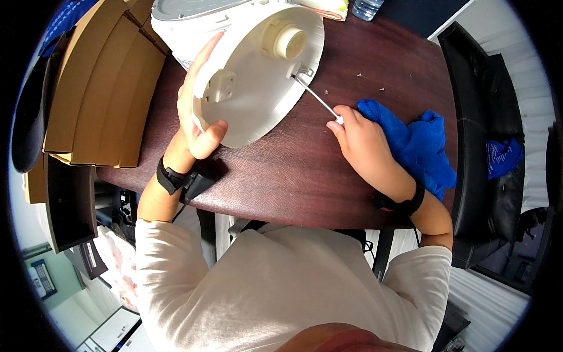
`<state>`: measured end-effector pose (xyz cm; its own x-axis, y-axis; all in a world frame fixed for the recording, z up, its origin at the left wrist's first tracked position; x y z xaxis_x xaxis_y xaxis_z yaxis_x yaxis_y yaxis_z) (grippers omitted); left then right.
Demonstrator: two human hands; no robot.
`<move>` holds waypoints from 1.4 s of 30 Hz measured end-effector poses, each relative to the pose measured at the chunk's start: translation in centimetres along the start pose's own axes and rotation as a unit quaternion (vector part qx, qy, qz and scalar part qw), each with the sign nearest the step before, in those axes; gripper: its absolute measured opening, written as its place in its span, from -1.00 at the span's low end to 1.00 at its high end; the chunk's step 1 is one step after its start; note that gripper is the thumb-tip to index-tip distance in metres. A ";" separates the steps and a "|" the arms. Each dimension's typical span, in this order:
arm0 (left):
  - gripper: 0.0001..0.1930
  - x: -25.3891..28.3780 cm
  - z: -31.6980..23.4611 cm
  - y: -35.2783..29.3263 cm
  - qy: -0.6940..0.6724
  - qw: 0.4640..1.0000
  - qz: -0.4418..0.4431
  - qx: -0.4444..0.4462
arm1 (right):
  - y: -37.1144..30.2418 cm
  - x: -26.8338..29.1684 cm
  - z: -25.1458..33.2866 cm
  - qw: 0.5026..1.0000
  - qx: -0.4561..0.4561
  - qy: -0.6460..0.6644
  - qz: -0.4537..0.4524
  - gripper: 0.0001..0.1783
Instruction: The person removes the lid from a white rice cooker and uses a screwdriver to unscrew and remove several screws from the underside of the lid. The person then flips the lid over to inspect the interior.
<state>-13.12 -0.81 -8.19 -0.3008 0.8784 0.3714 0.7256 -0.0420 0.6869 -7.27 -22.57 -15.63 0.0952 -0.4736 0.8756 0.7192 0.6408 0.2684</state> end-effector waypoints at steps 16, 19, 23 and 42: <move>-0.03 -0.2 0.8 0.2 -0.043 0.999 0.016 -0.028 | -0.7 -2.7 -3.4 0.834 -0.219 0.486 0.139 -0.74; -0.02 -0.2 0.7 0.3 -0.037 0.998 0.021 -0.037 | -1.9 -4.5 -4.1 0.759 -0.277 0.566 0.166 -0.69; -0.02 -0.3 0.4 0.4 -0.032 0.998 0.025 -0.040 | -2.1 -5.5 -4.8 0.745 -0.301 0.559 0.205 -0.65; -0.04 -0.3 -0.1 0.6 -0.016 1.000 0.010 0.015 | 1.7 3.9 0.1 0.979 0.084 -0.179 -0.045 -0.62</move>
<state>-12.68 -1.11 -7.82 -0.2670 0.8921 0.3646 0.7501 -0.0452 0.6598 -5.75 -23.24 -11.72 -0.2332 -0.3094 0.9219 0.5877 0.7105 0.3871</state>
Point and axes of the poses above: each hand's wrist, its own y-axis towards the middle knuckle, its own x-axis out of the back of the hand, z = x × y, the point moved 10 cm from there along y, towards the middle knuckle, and after that the axes turned 4 degrees about y, right-handed, at the moved point
